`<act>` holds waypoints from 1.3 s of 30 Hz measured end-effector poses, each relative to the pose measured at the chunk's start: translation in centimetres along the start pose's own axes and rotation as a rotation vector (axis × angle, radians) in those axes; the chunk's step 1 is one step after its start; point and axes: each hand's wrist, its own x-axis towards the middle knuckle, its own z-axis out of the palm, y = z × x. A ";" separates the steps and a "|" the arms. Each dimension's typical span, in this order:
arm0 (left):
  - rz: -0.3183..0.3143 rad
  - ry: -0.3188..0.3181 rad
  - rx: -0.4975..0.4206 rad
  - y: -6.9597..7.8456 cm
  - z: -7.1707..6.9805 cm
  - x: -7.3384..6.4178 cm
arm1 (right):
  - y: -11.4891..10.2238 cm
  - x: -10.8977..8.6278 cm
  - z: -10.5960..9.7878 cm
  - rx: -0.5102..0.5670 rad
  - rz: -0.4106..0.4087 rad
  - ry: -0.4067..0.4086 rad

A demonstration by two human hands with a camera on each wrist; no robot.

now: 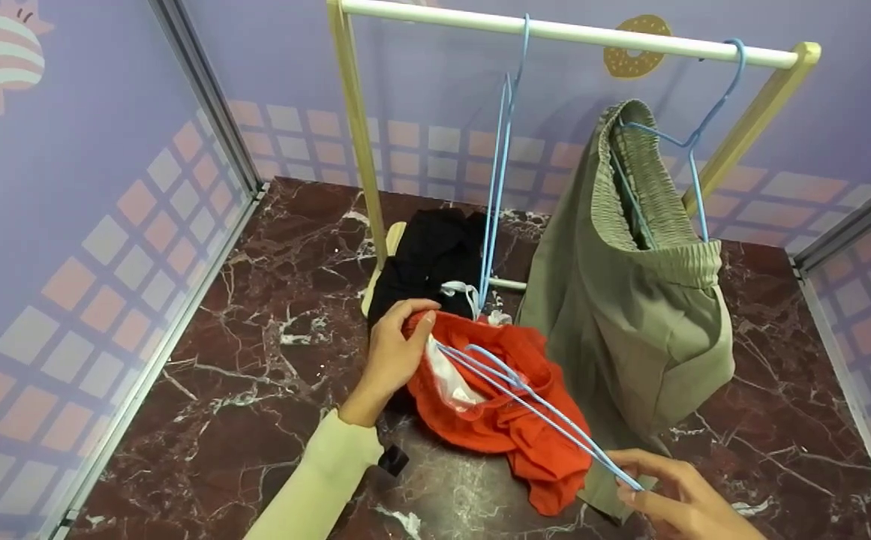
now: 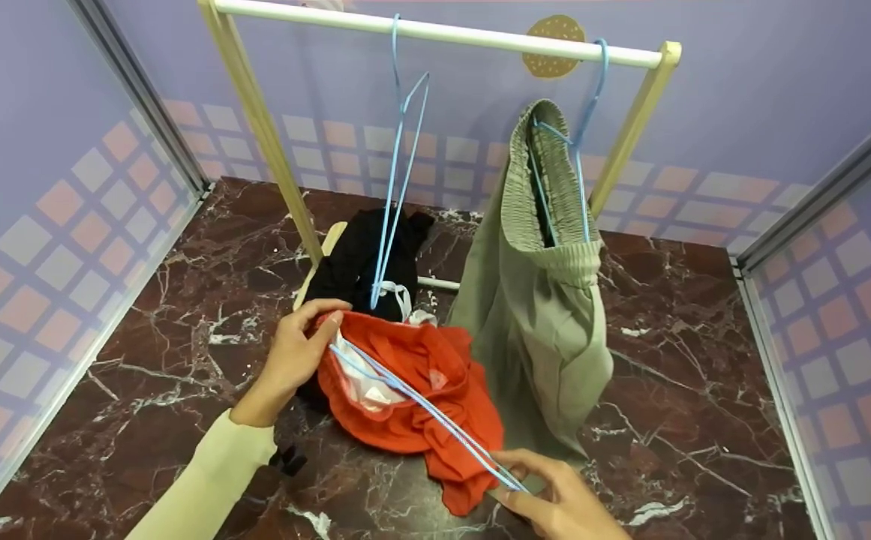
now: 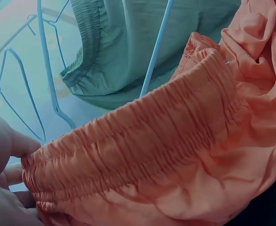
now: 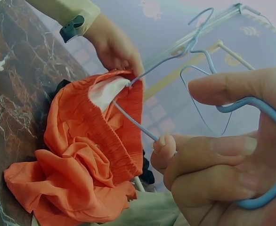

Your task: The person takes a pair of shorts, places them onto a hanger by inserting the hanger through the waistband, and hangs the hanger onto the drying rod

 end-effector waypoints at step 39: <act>0.222 -0.139 0.021 4.9 2.1 -3.0 | -0.1 1.5 0.4 0.103 0.033 -0.048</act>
